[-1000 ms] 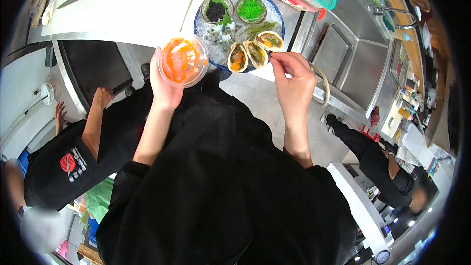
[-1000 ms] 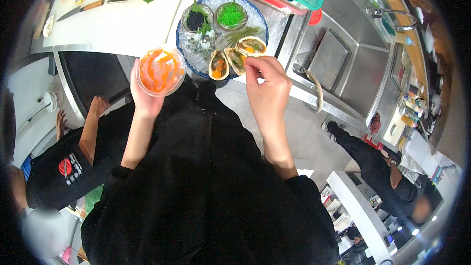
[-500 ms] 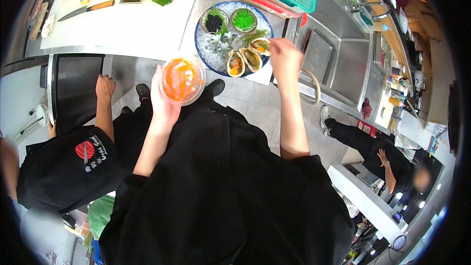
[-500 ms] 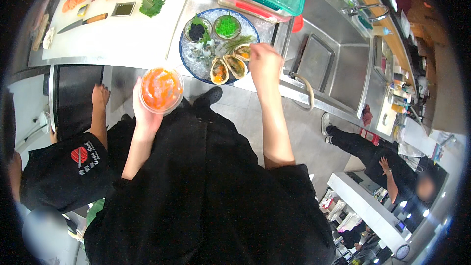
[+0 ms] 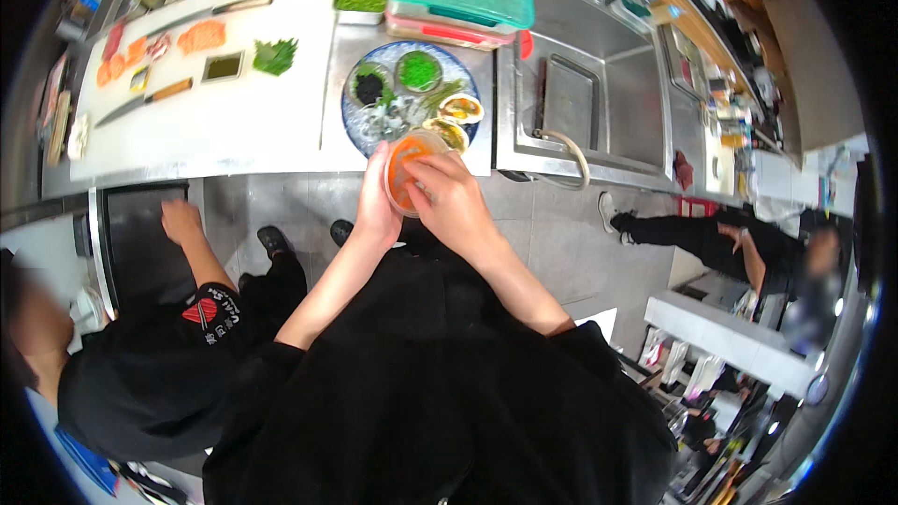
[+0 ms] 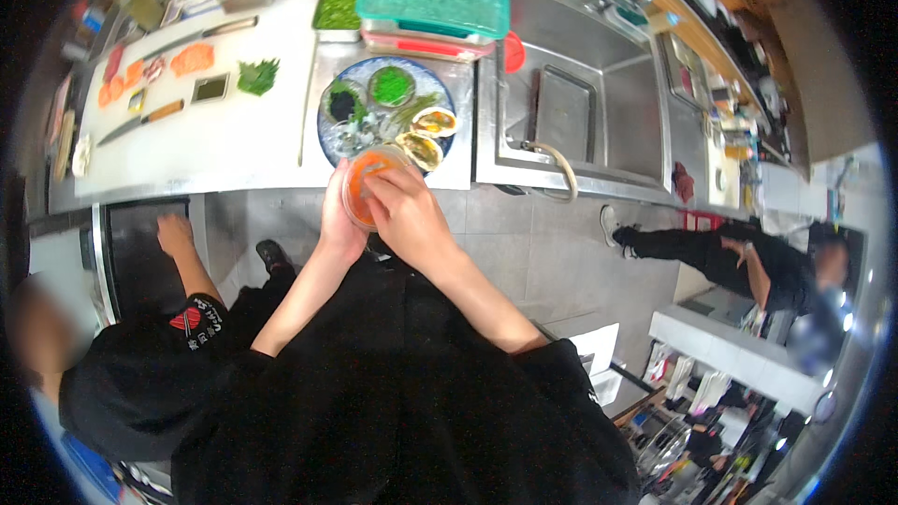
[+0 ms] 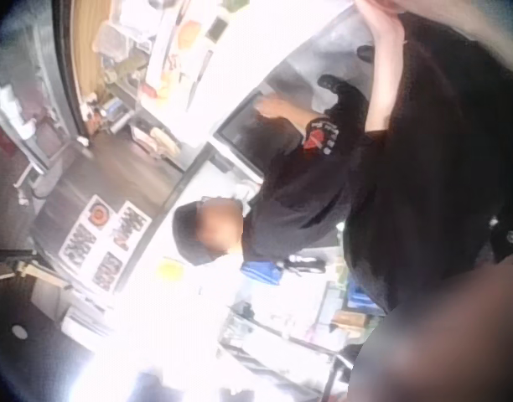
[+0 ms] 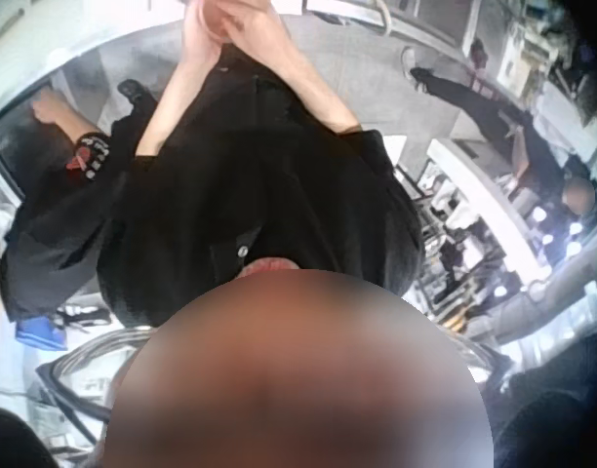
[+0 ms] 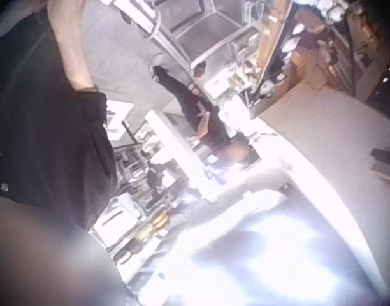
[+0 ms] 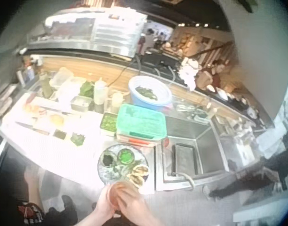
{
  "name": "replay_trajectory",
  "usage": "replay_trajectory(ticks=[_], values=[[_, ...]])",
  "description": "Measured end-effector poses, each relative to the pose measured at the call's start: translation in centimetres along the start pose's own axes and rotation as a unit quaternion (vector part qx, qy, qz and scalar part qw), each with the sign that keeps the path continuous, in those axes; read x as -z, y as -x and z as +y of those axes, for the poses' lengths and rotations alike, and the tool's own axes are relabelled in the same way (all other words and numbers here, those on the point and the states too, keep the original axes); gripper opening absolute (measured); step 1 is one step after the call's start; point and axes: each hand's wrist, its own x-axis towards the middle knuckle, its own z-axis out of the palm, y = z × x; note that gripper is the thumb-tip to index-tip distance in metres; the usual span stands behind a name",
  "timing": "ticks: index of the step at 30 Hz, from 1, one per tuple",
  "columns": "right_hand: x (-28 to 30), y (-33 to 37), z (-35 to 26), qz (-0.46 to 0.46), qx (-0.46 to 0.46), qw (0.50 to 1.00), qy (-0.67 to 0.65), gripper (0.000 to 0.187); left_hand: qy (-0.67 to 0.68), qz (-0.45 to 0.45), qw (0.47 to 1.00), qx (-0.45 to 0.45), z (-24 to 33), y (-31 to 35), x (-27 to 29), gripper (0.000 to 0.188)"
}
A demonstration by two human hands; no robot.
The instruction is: The person assembles a sushi dish by placing small yellow spheres into oyster shells on a bed of ice, then adds green garnish and a shiso leaf. The person handles containers of ingredients and a plate, and places the finished plate on the counter.
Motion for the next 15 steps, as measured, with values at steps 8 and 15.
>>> replay_trajectory(ticks=[8, 15], values=[[20.9, -2.4, 0.3, 0.305, -0.025, 0.948, 0.082, 0.009, 0.015, -0.042, 0.999, -0.002, -0.5, -1.1, -2.6, 0.054], [13.1, 5.8, 37.2, 0.014, -0.125, 0.948, 0.291, 0.033, 0.056, -0.053, 0.997, 0.013, -1.9, -2.0, -4.1, 0.057]])
